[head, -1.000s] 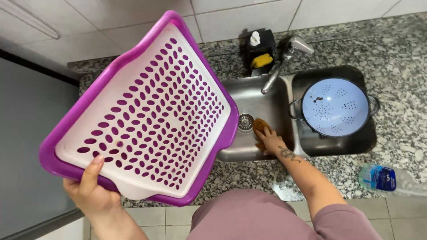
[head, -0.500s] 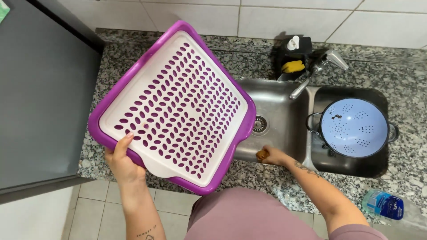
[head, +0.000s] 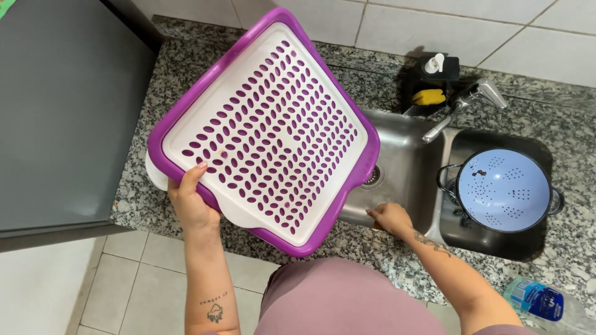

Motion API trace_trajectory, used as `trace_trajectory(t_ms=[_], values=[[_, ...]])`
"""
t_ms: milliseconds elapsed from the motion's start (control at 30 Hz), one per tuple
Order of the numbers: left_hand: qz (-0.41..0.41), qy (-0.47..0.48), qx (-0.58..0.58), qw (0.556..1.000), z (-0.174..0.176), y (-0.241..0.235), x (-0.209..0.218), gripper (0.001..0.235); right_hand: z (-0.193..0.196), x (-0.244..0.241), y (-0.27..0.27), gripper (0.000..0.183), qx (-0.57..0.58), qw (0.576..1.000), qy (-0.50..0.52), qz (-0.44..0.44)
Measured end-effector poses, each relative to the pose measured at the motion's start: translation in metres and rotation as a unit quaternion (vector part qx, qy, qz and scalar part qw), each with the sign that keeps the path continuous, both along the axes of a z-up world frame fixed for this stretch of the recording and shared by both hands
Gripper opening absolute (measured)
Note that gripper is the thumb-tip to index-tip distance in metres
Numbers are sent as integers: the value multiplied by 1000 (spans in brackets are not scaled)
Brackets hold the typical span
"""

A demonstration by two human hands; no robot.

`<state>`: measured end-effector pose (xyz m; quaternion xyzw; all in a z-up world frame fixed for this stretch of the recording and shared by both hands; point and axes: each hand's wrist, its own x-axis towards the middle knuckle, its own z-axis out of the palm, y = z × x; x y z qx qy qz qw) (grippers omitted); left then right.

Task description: Cleaning a plastic dish rack and a utensil holder using a sponge and water at a kitchen sink

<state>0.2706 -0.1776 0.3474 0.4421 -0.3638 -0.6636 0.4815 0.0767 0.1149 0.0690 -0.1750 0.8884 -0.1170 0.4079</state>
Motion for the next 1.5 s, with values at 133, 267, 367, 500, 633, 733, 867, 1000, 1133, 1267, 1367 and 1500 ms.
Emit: trace_trajectory(t_ms=[133,267,367,500,633,733,867,1000,1133,1267,1367,1500], values=[[-1,2,4,1000,-1,-2,2,36,-29,-3,11,37,18,999,38,14],[4,6,8,1000,-5,-4,7,36,24,9,-3,47,20,999,9,36],[13,13,6,1000,-5,-7,8,37,51,5,-9,57,-40,995,-90,23],[15,11,7,1000,-5,-8,11,36,73,-12,0,44,-100,990,-98,24],[3,11,10,1000,-6,-7,13,36,29,-6,8,56,-61,996,-69,-12],[6,5,9,1000,-8,-9,13,36,9,4,3,40,-94,967,-162,-176],[20,-6,14,1000,-9,-9,14,37,13,9,10,53,-70,981,-169,-63],[52,-13,11,998,-8,-8,9,40,16,10,12,49,-52,992,-117,-7],[38,-13,11,999,-9,-12,7,41,42,28,5,30,-88,989,-4,-121],[34,-2,36,999,-25,-18,19,52,23,27,4,47,-157,967,54,-193],[14,-4,27,1000,-24,-16,15,52,8,18,9,56,-193,933,84,-293],[30,-29,34,999,-22,-15,14,47,-9,12,12,55,-234,900,86,-358]])
